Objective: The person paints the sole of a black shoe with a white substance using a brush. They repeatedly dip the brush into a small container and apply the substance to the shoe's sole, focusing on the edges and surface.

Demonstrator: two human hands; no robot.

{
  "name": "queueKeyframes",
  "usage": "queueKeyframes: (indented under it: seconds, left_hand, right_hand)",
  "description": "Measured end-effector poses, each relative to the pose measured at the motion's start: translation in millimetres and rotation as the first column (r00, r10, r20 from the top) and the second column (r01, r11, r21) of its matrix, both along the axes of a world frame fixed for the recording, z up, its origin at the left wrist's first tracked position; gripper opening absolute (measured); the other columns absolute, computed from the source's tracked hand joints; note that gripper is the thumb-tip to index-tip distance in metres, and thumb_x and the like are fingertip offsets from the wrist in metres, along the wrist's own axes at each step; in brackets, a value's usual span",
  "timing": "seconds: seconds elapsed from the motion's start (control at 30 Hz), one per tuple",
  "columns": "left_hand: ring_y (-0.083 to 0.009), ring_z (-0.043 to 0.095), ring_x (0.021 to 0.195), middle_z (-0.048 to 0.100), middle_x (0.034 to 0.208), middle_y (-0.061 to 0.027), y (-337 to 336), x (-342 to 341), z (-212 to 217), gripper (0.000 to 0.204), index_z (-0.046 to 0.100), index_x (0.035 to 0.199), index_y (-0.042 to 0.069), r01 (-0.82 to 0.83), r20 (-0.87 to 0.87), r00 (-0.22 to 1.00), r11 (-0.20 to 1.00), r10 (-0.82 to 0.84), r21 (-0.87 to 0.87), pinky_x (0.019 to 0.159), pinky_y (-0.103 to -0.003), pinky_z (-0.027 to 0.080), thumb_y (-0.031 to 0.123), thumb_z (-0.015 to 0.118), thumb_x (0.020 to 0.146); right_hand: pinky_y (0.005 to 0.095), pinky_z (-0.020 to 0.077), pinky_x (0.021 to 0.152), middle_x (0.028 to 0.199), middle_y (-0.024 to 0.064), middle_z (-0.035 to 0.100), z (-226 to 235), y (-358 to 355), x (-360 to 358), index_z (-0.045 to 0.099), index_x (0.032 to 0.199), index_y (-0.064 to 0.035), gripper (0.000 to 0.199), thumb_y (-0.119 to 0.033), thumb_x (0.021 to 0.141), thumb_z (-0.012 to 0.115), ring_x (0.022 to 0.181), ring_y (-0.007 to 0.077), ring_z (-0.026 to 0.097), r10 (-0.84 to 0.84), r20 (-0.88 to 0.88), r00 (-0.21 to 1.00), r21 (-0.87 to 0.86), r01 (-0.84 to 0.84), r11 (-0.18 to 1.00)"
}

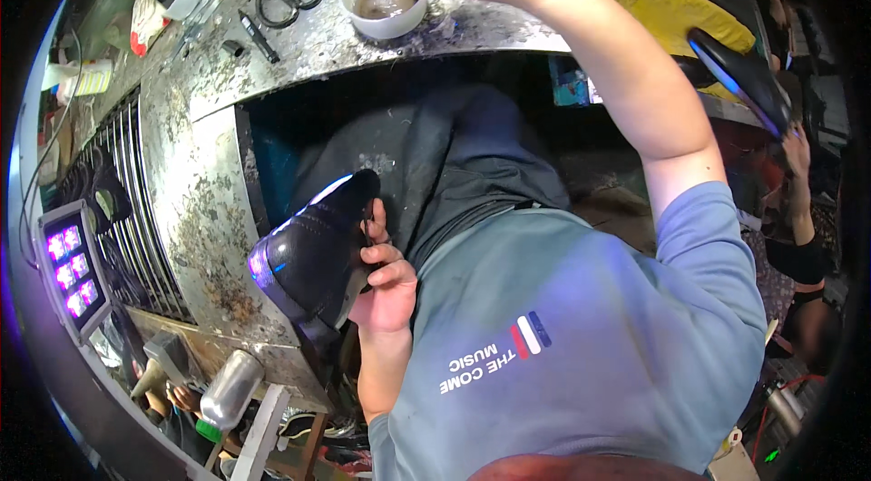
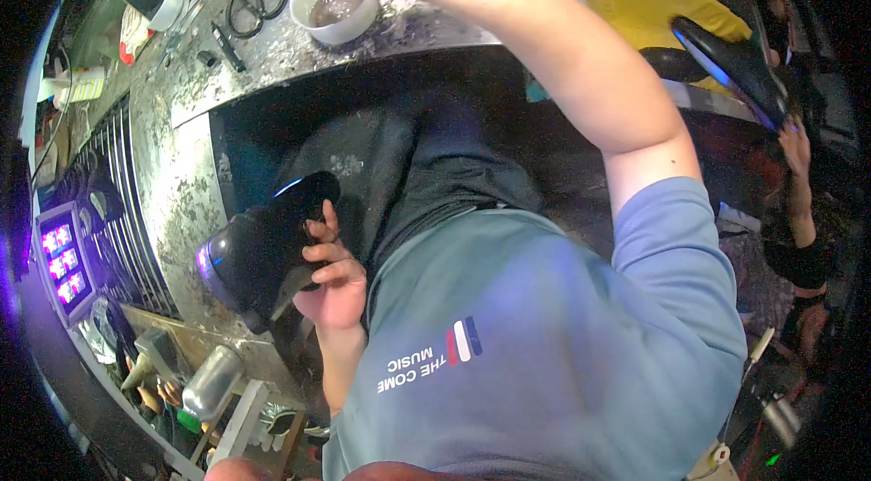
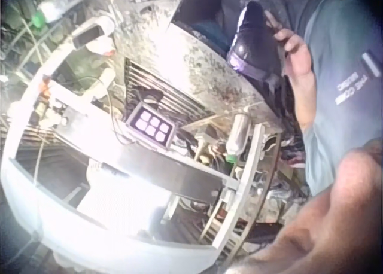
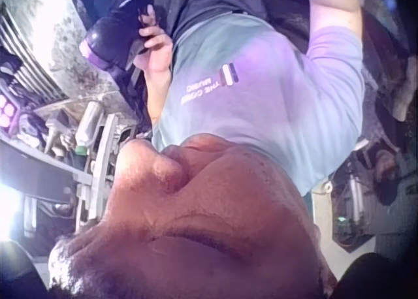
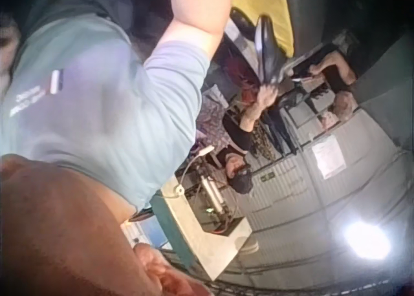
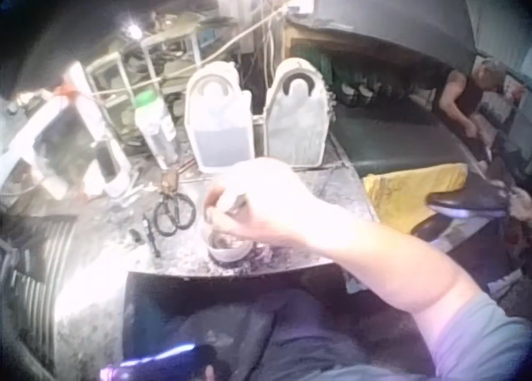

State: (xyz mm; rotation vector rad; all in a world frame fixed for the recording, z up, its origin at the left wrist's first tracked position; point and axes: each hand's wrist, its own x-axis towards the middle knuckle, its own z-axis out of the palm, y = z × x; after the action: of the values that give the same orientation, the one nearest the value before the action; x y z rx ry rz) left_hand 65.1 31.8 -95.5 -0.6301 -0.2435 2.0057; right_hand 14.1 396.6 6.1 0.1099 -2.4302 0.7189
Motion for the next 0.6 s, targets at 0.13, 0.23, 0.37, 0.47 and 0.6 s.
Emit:
queueKeyframes:
  seconds: [0.13,0.23,0.37,0.47,0.6]
  left_hand:
    - [-0.0259,0.069,0.101,0.063,0.131,-0.0194,1,-3,4,0.080,0.037,0.147,-0.006,0.000,0.031,1.000,1.000,0.000,-0.004,0.072,-0.030,0.056,0.040,0.068,0.089]
    - [-0.0267,0.068,0.103,0.059,0.137,-0.0211,-2,-3,0,0.076,0.041,0.146,-0.005,-0.021,0.026,0.999,1.000,0.021,-0.002,0.072,-0.030,0.056,0.039,0.067,0.090]
    - [-0.0255,0.069,0.101,0.063,0.130,-0.0180,-3,-1,4,0.071,0.036,0.148,-0.006,-0.028,-0.042,0.999,0.995,0.024,-0.100,0.071,-0.031,0.055,0.030,0.062,0.093]
    - [-0.0243,0.069,0.100,0.066,0.126,-0.0161,-4,1,5,0.071,0.032,0.150,-0.006,-0.022,-0.058,0.998,0.992,0.015,-0.125,0.070,-0.030,0.055,0.026,0.061,0.094]
    - [-0.0231,0.067,0.102,0.067,0.121,-0.0117,-15,-2,-2,0.059,0.048,0.140,-0.002,0.036,0.040,0.999,0.980,-0.028,-0.195,0.071,-0.030,0.055,0.029,0.062,0.092]
  right_hand:
    - [0.0391,0.0559,0.070,0.083,0.0101,0.072,-10,1,7,0.074,0.086,-0.0106,0.011,-0.020,0.081,0.072,0.075,0.0304,0.070,-0.045,0.209,0.977,0.052,0.034,0.998]
    - [0.0342,0.0563,0.072,0.085,0.0091,0.073,-12,-3,9,0.074,0.090,-0.0089,0.013,-0.019,0.082,0.075,0.076,0.0253,0.071,0.059,0.133,0.989,-0.072,-0.049,0.996]
    - [0.0330,0.0554,0.070,0.082,0.0095,0.072,25,-26,19,0.074,0.091,-0.0071,0.016,-0.020,0.082,0.075,0.074,0.0225,0.070,0.348,0.051,0.936,-0.378,-0.304,0.875]
    - [0.0346,0.0545,0.065,0.076,0.0098,0.069,50,-46,20,0.072,0.087,-0.0057,0.015,-0.019,0.080,0.073,0.070,0.0243,0.067,0.546,-0.129,0.828,-0.244,-0.560,0.792]
    - [0.0410,0.0525,0.064,0.071,0.0129,0.064,44,-86,25,0.068,0.078,-0.0040,0.016,-0.018,0.073,0.074,0.068,0.0340,0.063,0.603,-0.277,0.748,-0.156,-0.654,0.740]
